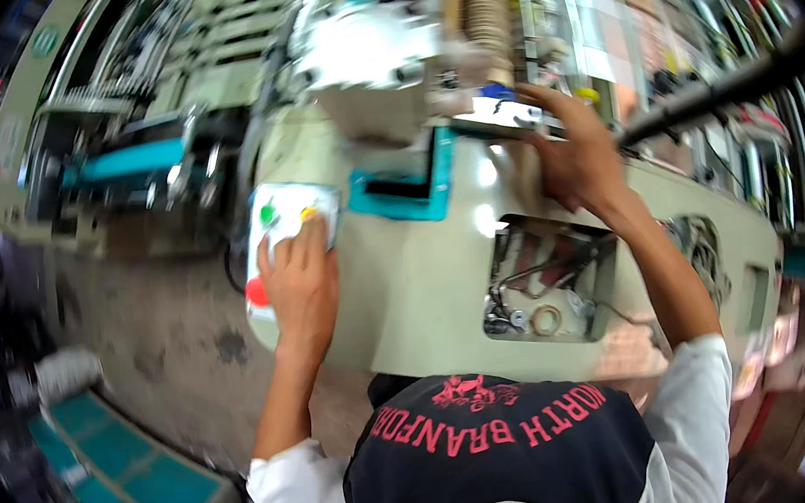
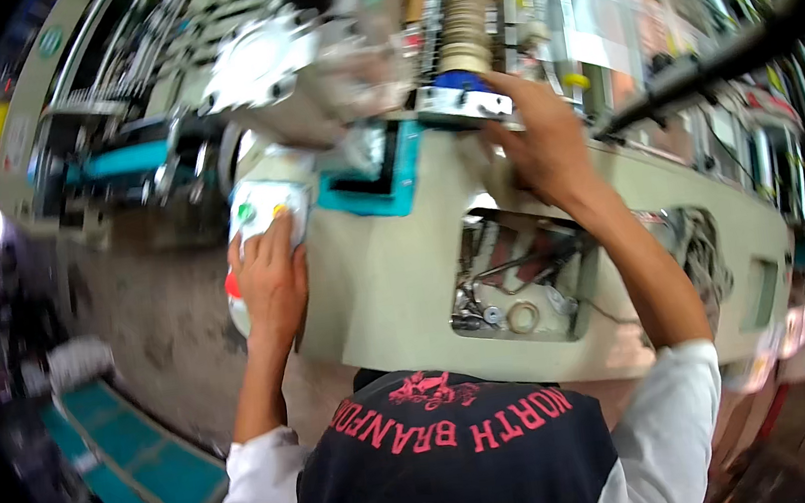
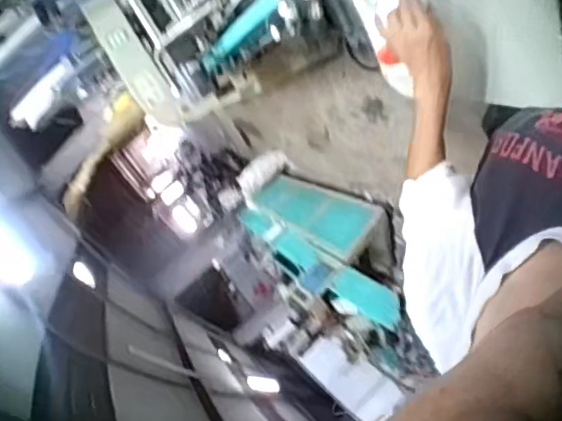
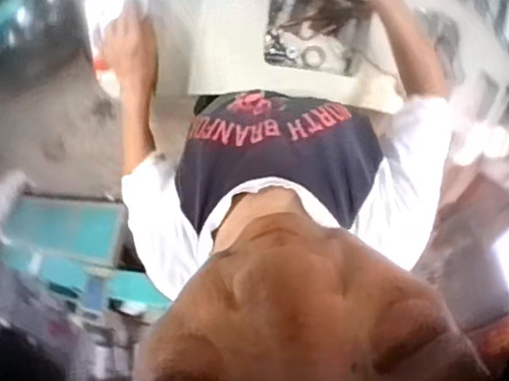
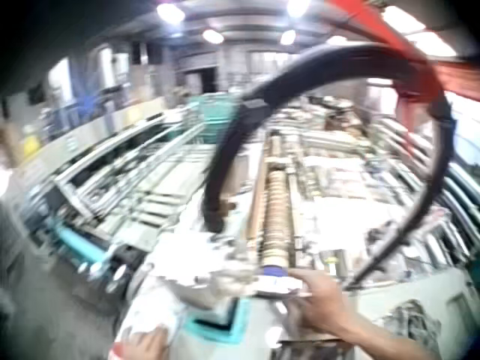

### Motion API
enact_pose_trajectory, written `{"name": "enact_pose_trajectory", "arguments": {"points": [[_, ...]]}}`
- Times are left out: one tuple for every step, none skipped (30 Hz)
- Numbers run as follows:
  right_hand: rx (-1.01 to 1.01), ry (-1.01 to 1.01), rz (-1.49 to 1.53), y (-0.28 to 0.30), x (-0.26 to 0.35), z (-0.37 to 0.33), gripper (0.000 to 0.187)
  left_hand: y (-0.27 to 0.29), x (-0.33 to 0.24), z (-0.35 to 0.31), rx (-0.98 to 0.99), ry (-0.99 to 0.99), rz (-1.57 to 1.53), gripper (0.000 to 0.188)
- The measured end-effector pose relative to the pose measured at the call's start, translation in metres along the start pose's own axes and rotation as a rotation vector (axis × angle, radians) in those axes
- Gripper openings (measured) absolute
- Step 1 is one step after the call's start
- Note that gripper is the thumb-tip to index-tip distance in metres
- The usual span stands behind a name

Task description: The person cleans industrial machine components using a cloth, gathers tools including a wrench, and performs maintenance by adjusting bolts and parts on a printing production line.

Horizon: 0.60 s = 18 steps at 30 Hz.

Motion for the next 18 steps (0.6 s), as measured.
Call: {"name": "enact_pose_trajectory", "arguments": {"points": [[0.037, -0.003, 0.059, 0.014, 0.012, -0.002, 0.045, -0.001, 0.003, -0.002, 0.008, 0.022, 0.000, 0.045], [0.093, -0.003, -0.008, 0.019, 0.012, -0.010, 0.043, -0.001, 0.005, -0.004, -0.004, 0.025, 0.016, 0.046], [0.120, 0.003, 0.005, 0.026, 0.014, -0.018, 0.041, -0.002, 0.005, -0.005, -0.016, 0.015, 0.023, 0.046], [0.155, 0.053, 0.012, 0.034, 0.023, -0.021, 0.038, -0.002, 0.007, -0.009, -0.019, 0.037, 0.028, 0.046], [0.195, 0.044, 0.008, 0.036, 0.024, -0.030, 0.038, -0.002, 0.008, -0.012, -0.018, 0.031, 0.026, 0.047], [0.221, 0.044, 0.001, 0.040, 0.027, -0.036, 0.037, -0.001, 0.010, -0.011, -0.032, 0.020, 0.027, 0.047], [0.215, 0.072, 0.018, 0.044, 0.033, -0.040, 0.039, 0.000, 0.010, -0.009, -0.059, 0.031, 0.038, 0.047], [0.209, 0.029, 0.077, 0.046, 0.035, -0.046, 0.040, 0.000, 0.008, -0.010, -0.081, 0.008, 0.074, 0.044], [0.197, 0.046, 0.070, 0.049, 0.039, -0.049, 0.039, -0.001, 0.006, -0.010, -0.100, -0.014, 0.106, 0.040], [0.223, -0.005, 0.095, 0.051, 0.039, -0.054, 0.036, -0.001, 0.004, -0.008, -0.103, -0.015, 0.078, 0.040], [0.245, 0.033, 0.072, 0.051, 0.036, -0.058, 0.035, 0.001, 0.005, -0.007, -0.124, 0.006, 0.086, 0.040], [0.251, 0.016, 0.062, 0.053, 0.036, -0.063, 0.033, 0.001, 0.005, -0.007, -0.113, -0.002, 0.067, 0.040], [0.261, -0.003, 0.048, 0.054, 0.036, -0.066, 0.030, -0.001, 0.006, -0.009, -0.102, -0.007, 0.045, 0.039], [0.268, 0.020, 0.042, 0.056, 0.038, -0.070, 0.030, 0.000, 0.006, -0.010, -0.102, 0.000, 0.035, 0.040], [0.267, -0.048, 0.030, 0.061, 0.036, -0.074, 0.028, 0.000, 0.007, -0.008, -0.119, 0.010, 0.027, 0.040], [0.270, -0.117, 0.016, 0.064, 0.034, -0.077, 0.025, -0.001, 0.007, -0.008, -0.125, -0.002, 0.029, 0.040], [0.275, -0.101, 0.003, 0.065, 0.036, -0.078, 0.025, -0.001, 0.007, -0.009, -0.131, -0.016, 0.032, 0.041], [0.272, -0.124, 0.012, 0.067, 0.038, -0.080, 0.022, 0.000, 0.008, -0.008, -0.143, -0.010, 0.020, 0.041]]}}
Point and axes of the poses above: each hand's wrist, its own z-axis towards the middle knuckle, its own y-axis out of the back of the hand, x = y × z, the point moved 4 cm from there along z, towards the middle knuckle, and after that the axes turned 6 degrees about -x, right-handed, at the moved point
